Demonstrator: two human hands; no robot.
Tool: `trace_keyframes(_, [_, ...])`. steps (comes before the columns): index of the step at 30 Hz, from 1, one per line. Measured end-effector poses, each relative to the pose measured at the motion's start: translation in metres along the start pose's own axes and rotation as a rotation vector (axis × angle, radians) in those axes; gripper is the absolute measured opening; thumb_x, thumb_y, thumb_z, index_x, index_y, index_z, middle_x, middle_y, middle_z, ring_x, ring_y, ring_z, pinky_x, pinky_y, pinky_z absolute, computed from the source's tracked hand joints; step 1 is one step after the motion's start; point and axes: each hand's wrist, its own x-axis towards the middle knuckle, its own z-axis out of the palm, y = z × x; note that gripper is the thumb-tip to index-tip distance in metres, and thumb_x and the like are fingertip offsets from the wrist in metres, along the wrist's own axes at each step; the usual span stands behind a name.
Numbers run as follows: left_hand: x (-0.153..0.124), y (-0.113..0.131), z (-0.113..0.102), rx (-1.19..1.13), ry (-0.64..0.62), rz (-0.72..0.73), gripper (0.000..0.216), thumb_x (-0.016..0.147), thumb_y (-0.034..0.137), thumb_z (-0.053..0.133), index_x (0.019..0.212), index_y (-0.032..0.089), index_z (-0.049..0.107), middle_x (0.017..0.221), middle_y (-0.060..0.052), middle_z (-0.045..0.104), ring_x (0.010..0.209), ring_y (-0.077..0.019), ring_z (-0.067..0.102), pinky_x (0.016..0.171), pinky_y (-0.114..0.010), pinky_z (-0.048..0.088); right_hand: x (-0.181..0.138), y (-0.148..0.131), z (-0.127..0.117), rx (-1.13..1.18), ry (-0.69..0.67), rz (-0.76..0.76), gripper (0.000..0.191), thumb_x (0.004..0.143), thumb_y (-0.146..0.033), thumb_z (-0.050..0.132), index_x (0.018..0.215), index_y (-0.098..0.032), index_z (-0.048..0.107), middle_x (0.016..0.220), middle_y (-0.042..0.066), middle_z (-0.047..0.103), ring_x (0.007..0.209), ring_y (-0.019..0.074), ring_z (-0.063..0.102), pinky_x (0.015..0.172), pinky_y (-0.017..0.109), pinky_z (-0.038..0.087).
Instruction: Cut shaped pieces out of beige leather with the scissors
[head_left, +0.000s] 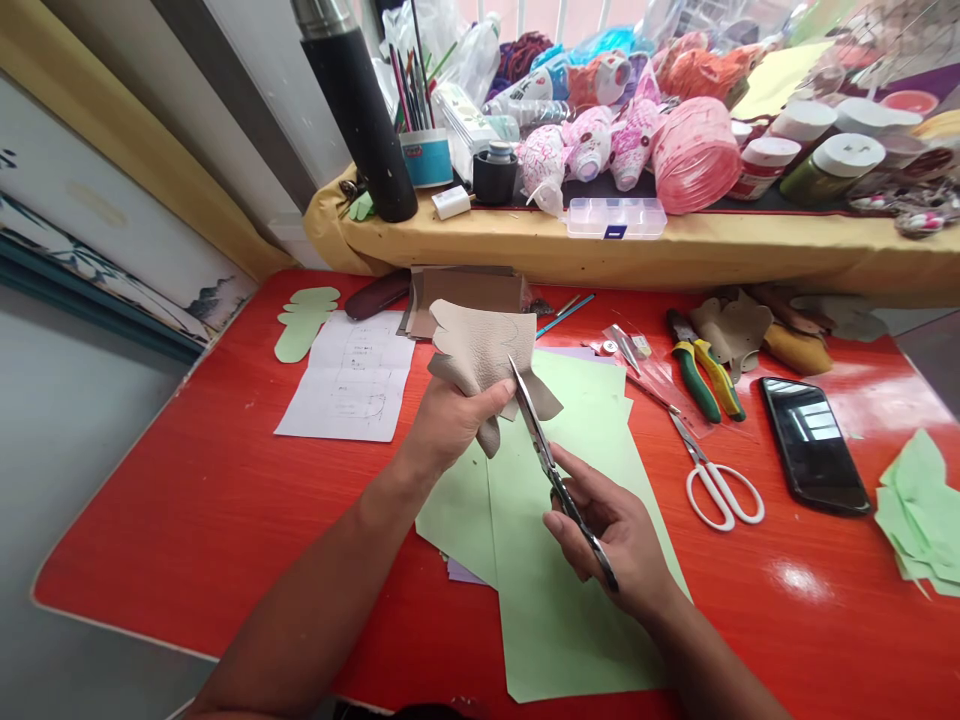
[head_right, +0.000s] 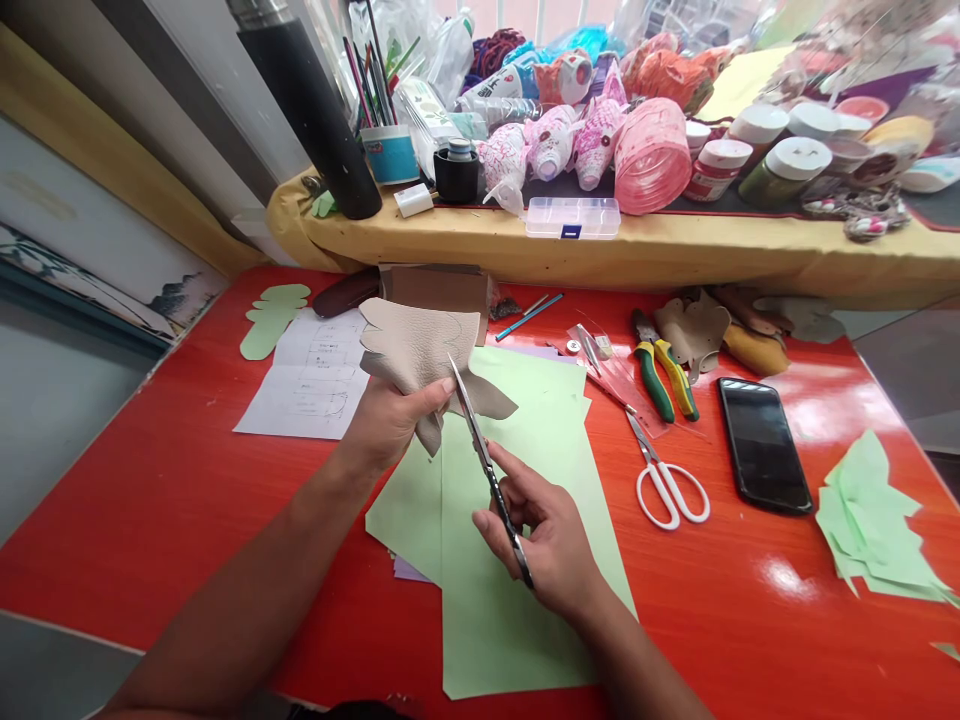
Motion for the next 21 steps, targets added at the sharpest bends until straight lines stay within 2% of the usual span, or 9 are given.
trace_keyframes(3, [-0.001, -0.001, 0.001, 0.008, -0.010, -0.028, 0.028, 0.089, 0.041, 0.082, 0.077, 0.019, 0.071, 0.070, -0.002, 0.068, 0.047, -0.0114, 0.058, 0.042, -0.026, 0.047, 0.001, -0.004, -0.001, 0.020, 0.006, 0.026, 0.066, 0.103, -0.045, 0.075, 0.162, -0.019, 0.061, 0.064, -0.007, 0.047, 0.043, 0.0112, 0.042, 0.040, 0.026, 0.038])
trace_keyframes(12, [0.004, -0.004, -0.010, 0.032, -0.051, -0.059, 0.025, 0.089, 0.040, 0.081, 0.080, 0.019, 0.072, 0.073, -0.003, 0.070, 0.050, -0.0116, 0.059, 0.047, -0.026, 0.048, 0.001, 0.004, -0.003, 0.023, -0.013, -0.022, 0.061, 0.104, -0.040, 0.074, 0.162, -0.022, 0.062, 0.062, -0.009, 0.044, 0.038, 0.0088, 0.038, 0.036, 0.023, 0.035])
trace_keyframes(21, [0.006, 0.003, -0.017, 0.069, -0.082, -0.070, 0.023, 0.087, 0.038, 0.082, 0.083, 0.019, 0.070, 0.069, 0.000, 0.062, 0.062, -0.0137, 0.059, 0.057, -0.027, 0.048, 0.000, -0.009, -0.002, 0.013, -0.019, 0.060, 0.062, 0.103, -0.034, 0.074, 0.162, -0.019, 0.061, 0.064, -0.008, 0.045, 0.041, 0.0097, 0.039, 0.040, 0.025, 0.036])
